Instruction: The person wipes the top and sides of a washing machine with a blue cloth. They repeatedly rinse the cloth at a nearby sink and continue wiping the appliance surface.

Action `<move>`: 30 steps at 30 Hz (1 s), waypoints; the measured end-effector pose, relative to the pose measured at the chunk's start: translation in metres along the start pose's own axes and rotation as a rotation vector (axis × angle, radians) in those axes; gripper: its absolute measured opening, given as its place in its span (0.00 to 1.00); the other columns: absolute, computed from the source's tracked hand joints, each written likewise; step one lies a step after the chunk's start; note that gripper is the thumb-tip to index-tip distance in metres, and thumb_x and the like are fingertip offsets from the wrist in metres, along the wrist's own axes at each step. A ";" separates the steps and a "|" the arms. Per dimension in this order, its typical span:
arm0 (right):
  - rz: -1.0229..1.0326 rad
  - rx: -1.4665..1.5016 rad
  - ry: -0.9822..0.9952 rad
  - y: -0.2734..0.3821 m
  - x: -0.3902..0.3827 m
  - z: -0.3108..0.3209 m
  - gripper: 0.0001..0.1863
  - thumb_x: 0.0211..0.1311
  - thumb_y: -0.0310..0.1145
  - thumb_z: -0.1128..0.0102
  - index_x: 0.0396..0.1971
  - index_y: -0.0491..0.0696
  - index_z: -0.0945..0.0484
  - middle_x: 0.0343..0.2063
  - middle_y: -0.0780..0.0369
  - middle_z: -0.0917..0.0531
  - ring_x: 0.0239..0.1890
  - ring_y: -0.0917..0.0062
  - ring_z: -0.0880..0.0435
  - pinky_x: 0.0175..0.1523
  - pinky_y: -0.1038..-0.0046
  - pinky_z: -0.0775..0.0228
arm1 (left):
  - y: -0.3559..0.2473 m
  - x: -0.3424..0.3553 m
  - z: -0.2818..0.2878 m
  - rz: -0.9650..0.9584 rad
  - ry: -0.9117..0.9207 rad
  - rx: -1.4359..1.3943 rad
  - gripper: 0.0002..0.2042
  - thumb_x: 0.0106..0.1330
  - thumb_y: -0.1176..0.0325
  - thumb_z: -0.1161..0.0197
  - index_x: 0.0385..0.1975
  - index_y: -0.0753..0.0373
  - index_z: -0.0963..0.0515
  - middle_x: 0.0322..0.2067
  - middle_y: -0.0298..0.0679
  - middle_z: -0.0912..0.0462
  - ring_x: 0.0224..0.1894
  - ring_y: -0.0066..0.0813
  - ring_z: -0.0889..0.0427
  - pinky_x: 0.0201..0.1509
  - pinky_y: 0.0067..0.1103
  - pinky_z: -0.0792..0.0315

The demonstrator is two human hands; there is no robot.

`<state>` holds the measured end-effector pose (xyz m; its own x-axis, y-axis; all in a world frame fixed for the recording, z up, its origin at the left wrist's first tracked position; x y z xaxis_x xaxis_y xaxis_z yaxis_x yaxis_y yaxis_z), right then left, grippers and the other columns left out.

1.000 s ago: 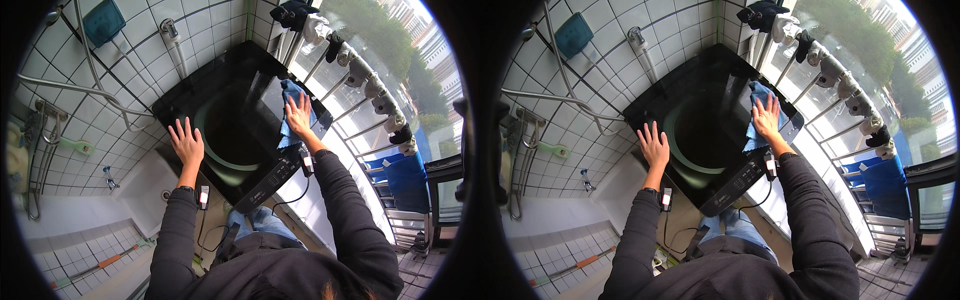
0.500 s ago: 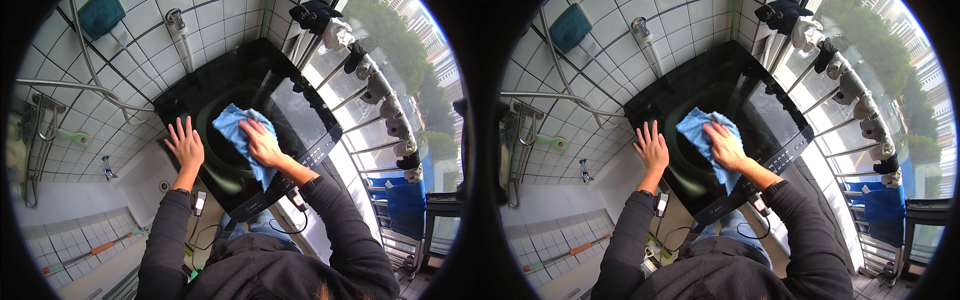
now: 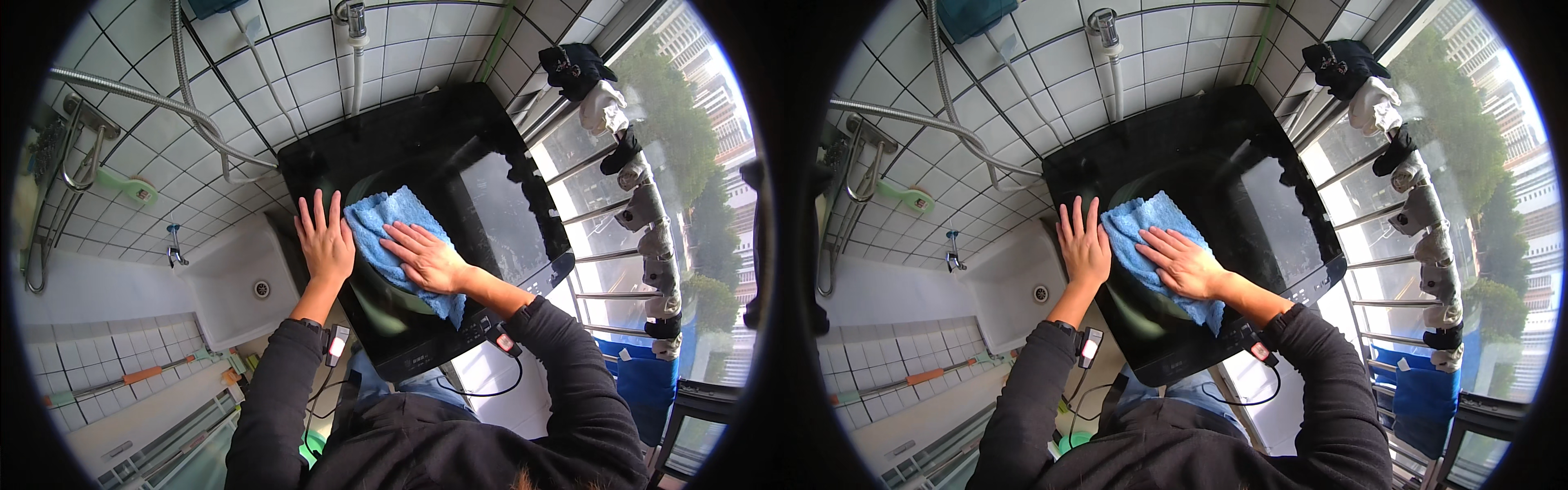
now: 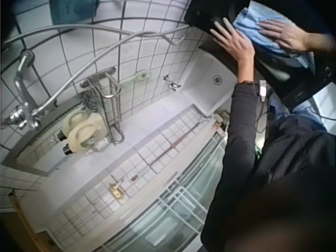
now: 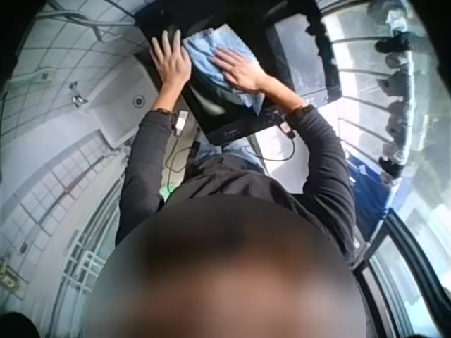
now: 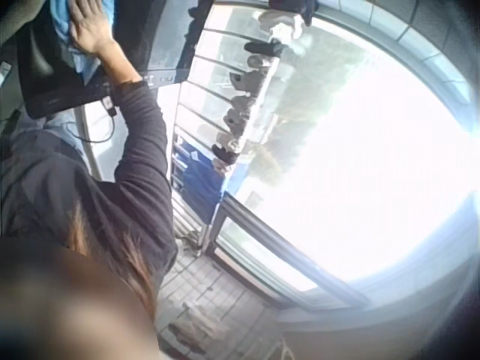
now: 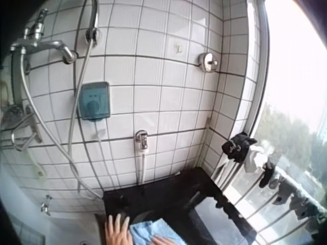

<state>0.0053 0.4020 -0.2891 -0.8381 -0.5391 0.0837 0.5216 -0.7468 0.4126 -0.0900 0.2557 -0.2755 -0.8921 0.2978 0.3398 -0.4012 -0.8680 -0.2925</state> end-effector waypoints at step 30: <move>-1.382 -0.324 -0.638 -0.364 -0.049 0.145 0.36 0.70 0.55 0.63 0.69 0.45 0.38 0.67 0.44 0.35 0.72 0.43 0.44 0.75 0.48 0.60 | 0.001 0.000 0.003 0.046 0.025 -0.068 0.23 0.71 0.63 0.47 0.65 0.59 0.31 0.70 0.48 0.41 0.74 0.60 0.49 0.73 0.54 0.50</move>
<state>-0.1672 0.7567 -0.3116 -0.5616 0.8003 0.2099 -0.7451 -0.5995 0.2923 -0.0900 0.2540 -0.2729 -0.9145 0.2686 0.3025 -0.3719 -0.8525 -0.3674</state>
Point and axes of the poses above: each hand's wrist, its own x-axis towards the middle knuckle, its own z-axis out of the back of the hand, y = z × x, the point moved 10 cm from there along x, towards the middle knuckle
